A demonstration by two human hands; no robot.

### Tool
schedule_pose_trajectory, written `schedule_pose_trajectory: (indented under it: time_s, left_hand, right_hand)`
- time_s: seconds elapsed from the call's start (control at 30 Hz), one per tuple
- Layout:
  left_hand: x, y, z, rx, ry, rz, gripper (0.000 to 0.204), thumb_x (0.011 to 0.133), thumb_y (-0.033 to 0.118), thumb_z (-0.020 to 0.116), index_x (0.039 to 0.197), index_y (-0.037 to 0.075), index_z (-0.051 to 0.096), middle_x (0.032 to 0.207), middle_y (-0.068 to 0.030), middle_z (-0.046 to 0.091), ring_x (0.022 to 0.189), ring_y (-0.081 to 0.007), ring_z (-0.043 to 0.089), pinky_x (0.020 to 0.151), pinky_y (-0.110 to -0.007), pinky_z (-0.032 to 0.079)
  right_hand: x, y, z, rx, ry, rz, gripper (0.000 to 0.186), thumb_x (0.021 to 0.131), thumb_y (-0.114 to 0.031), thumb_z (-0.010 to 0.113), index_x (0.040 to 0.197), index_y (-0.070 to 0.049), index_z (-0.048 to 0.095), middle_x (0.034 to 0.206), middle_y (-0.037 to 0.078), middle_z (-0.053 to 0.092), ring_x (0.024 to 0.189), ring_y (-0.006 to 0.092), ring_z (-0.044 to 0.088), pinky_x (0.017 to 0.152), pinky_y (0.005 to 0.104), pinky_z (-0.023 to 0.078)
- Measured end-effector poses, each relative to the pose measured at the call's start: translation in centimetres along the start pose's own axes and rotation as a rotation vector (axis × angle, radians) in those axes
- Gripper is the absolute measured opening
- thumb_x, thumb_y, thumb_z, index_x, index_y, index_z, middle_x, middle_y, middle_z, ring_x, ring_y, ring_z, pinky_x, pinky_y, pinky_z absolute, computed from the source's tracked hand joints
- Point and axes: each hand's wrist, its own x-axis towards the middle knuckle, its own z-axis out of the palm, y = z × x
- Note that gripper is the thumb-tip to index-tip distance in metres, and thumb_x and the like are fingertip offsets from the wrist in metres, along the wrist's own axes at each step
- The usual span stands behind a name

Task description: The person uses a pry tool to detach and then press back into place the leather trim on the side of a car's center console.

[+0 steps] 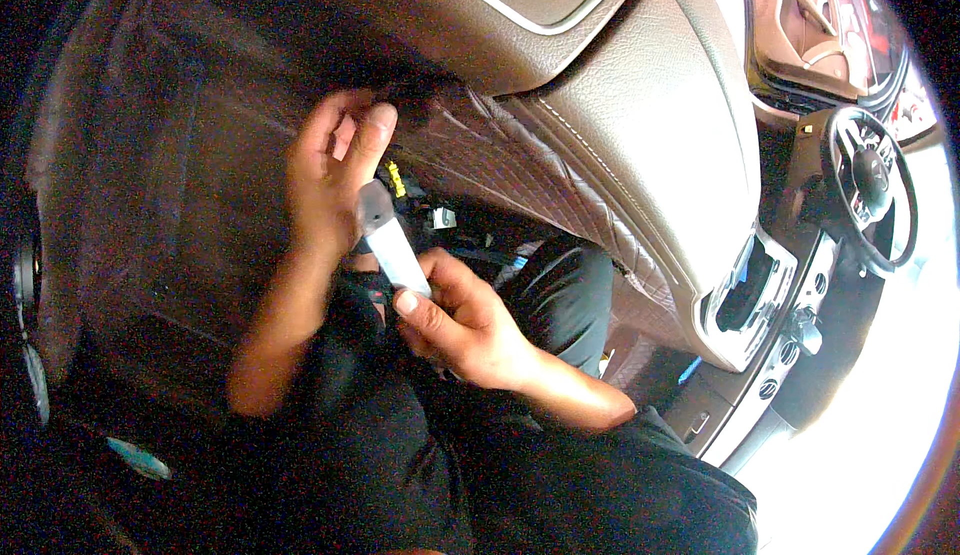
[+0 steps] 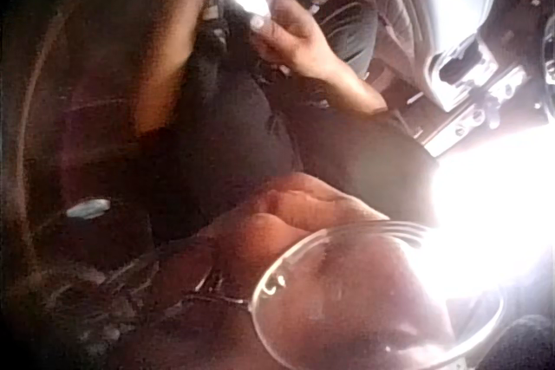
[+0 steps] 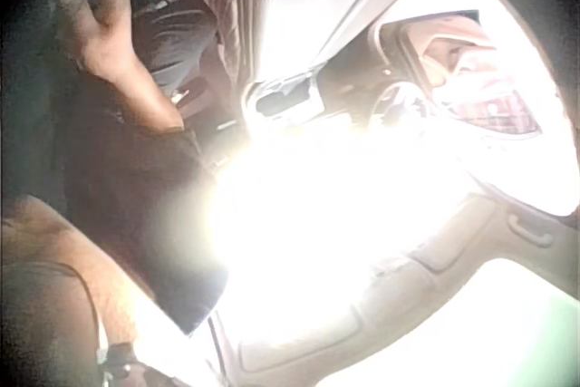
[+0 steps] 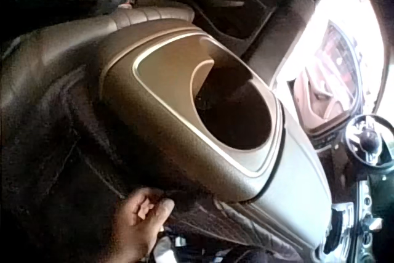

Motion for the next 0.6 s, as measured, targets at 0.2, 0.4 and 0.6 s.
schedule_pose_trajectory:
  time_s: [0.2, 0.4, 0.6]
  left_hand:
    - [1.2, -1.7, 0.7, -0.043, 0.033, -0.035, 0.028, 0.086, 0.020, 0.081, 0.096, 0.000, 0.064, 0.084, -0.0022, 0.066, 0.073, -0.0083, 0.058, 0.067, -0.023, 0.048]
    - [-0.6, -4.2, 0.5, -0.084, 0.118, 0.068, 0.020, 0.094, 0.020, 0.071, 0.099, 0.002, 0.062, 0.085, 0.0004, 0.061, 0.076, -0.0070, 0.054, 0.069, -0.024, 0.045]
    - [-0.4, -4.4, -0.3, 0.099, -0.019, -0.193, 0.024, 0.096, 0.023, 0.068, 0.085, 0.002, 0.066, 0.072, 0.0021, 0.059, 0.069, -0.0047, 0.051, 0.062, -0.024, 0.043]
  right_hand:
    - [1.1, 0.9, 0.8, 0.603, 0.020, 0.044, 0.063, 0.099, -0.056, 0.048, 0.135, -0.004, 0.048, 0.074, 0.002, 0.043, 0.054, 0.0111, 0.035, 0.049, 0.0253, 0.034]
    - [1.5, 0.6, 1.8, 0.571, 0.046, -0.080, 0.039, 0.104, -0.046, 0.044, 0.122, -0.012, 0.045, 0.077, 0.004, 0.040, 0.050, 0.0133, 0.040, 0.038, 0.0270, 0.034]
    - [2.3, 1.3, 1.2, 0.749, -0.121, 0.025, 0.040, 0.105, -0.052, 0.036, 0.098, -0.013, 0.041, 0.061, 0.002, 0.037, 0.051, 0.0152, 0.039, 0.039, 0.0282, 0.035]
